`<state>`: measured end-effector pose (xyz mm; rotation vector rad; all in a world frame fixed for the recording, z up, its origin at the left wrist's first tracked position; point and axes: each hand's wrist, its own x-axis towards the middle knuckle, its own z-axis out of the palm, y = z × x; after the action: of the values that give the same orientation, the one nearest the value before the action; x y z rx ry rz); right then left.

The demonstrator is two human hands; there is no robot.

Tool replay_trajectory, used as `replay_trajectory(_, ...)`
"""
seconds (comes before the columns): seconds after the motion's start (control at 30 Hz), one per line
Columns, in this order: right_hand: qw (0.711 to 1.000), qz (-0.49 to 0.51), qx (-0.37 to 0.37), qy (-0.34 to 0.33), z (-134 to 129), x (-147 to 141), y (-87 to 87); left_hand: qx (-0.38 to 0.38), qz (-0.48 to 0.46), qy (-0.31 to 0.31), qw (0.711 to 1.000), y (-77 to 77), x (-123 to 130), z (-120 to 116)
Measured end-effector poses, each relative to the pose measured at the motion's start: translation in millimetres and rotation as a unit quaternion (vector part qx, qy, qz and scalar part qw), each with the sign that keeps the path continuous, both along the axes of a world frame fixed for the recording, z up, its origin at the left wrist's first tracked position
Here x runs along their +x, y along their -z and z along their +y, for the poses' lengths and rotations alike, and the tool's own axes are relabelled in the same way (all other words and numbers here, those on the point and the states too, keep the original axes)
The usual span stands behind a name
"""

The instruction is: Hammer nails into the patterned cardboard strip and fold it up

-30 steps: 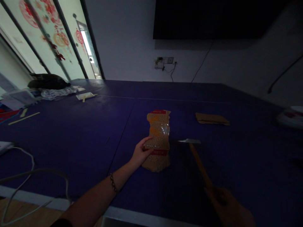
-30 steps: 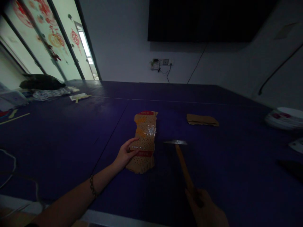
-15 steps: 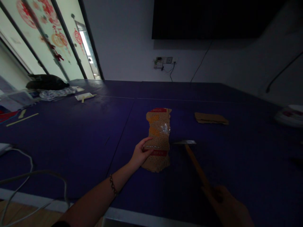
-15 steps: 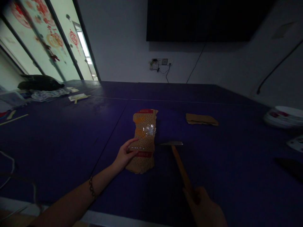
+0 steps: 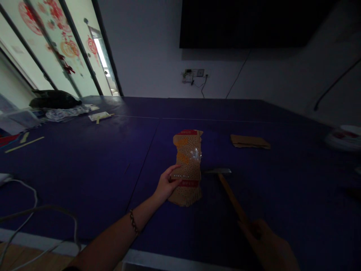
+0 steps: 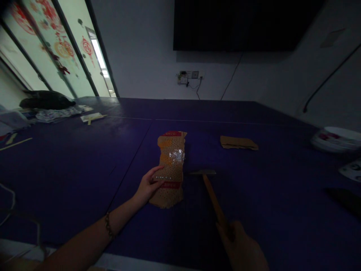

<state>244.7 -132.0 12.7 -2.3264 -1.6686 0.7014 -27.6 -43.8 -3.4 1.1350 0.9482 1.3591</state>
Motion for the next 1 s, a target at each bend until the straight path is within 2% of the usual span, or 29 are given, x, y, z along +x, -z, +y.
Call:
replay_trajectory(0.3, 1.000, -0.013, 0.017, -0.001, 7.9, 1.9, -5.8, -0.007, -0.005, -0.006, 1.000, 2.2, -0.3, 0.4)
replay_trajectory(0.53, 0.997, -0.073, 0.013, -0.002, 25.1, 9.1, -14.9, -0.011, -0.020, 0.002, 1.000, 1.7, 0.3, 0.7)
replay_trajectory(0.63, 0.990, -0.125, 0.055, -0.032, 30.3, 9.0, -16.4, -0.010, -0.012, 0.004, 1.000, 2.4, -0.3, 1.6)
replay_trajectory(0.77, 0.972, -0.202, 0.098, -0.063, 34.5, 7.0, -13.9, -0.007, -0.004, -0.002, 1.000, 3.1, -0.7, 1.9)
replay_trajectory(1.0, 0.981, -0.166, 0.091, -0.035, 35.5, 7.3, -0.3, -0.017, -0.006, -0.002, 1.000, -1.9, 0.4, -1.5)
